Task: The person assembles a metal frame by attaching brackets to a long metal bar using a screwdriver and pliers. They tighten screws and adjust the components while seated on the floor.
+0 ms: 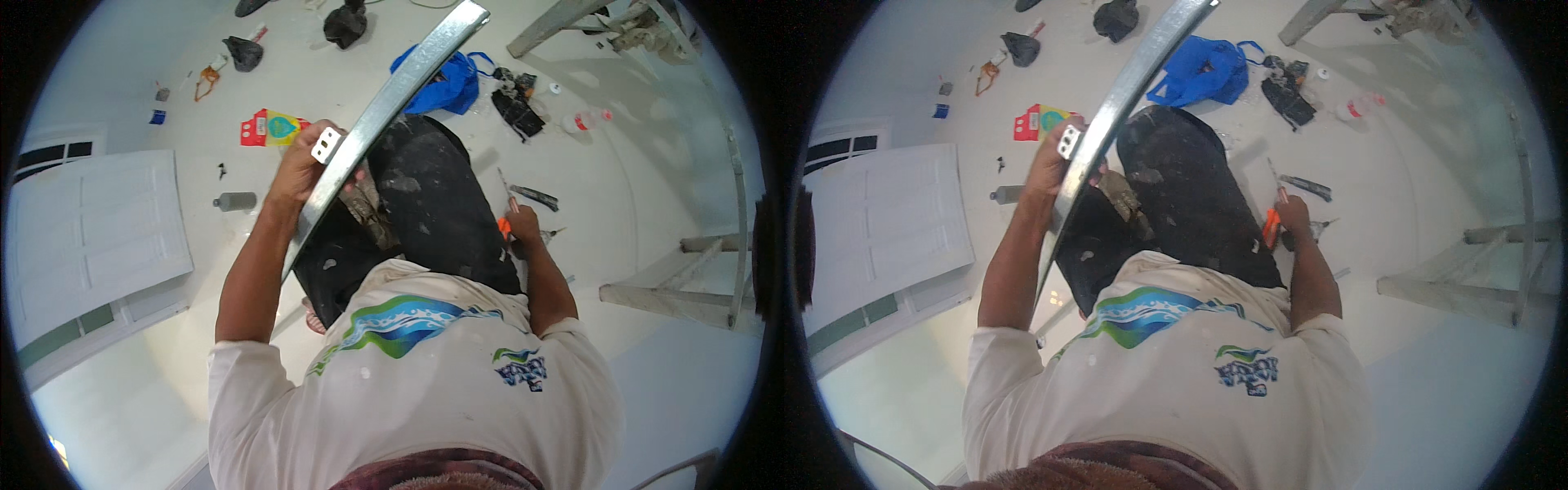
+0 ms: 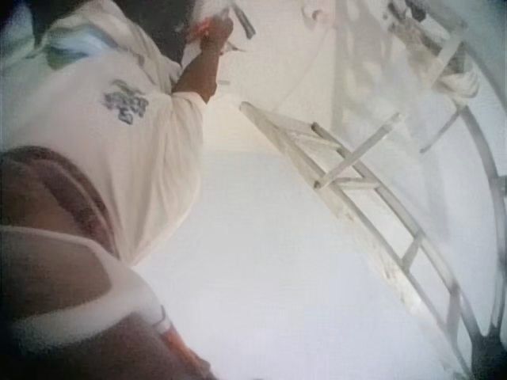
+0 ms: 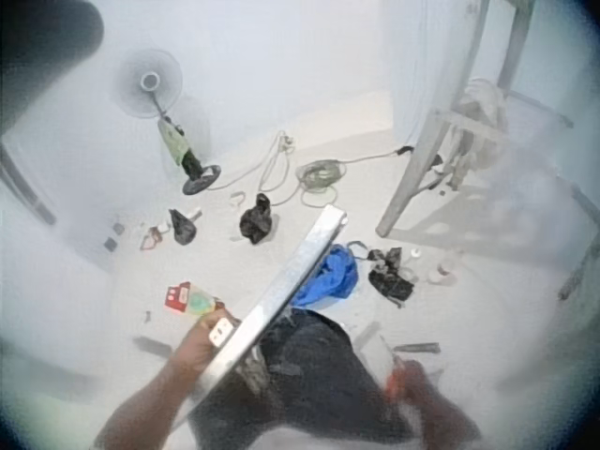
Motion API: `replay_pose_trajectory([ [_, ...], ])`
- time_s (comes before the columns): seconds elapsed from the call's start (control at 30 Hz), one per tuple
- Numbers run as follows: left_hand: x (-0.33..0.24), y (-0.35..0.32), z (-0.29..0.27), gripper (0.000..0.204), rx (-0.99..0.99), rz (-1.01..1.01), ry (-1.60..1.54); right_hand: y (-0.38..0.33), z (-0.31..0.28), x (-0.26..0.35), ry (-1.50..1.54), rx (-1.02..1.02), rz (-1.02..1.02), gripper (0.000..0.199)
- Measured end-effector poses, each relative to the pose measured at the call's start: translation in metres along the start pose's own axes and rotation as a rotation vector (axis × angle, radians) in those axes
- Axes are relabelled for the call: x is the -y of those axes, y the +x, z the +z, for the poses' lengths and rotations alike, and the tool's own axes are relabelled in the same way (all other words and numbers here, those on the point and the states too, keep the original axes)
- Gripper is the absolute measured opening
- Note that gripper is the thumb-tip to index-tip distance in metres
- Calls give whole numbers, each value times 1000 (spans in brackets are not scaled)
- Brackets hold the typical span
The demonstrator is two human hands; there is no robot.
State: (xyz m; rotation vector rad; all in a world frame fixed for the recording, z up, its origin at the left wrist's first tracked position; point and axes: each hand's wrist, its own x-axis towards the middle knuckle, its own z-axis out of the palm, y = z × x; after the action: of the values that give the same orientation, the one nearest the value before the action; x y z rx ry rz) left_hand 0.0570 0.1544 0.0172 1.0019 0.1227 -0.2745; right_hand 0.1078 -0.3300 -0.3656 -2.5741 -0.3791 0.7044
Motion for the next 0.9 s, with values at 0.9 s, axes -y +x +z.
replay_pose_trajectory([
  [0.9,60,63,-124,56,171,-481,-360,-188,-269,363,77,-784,-853,35],
])
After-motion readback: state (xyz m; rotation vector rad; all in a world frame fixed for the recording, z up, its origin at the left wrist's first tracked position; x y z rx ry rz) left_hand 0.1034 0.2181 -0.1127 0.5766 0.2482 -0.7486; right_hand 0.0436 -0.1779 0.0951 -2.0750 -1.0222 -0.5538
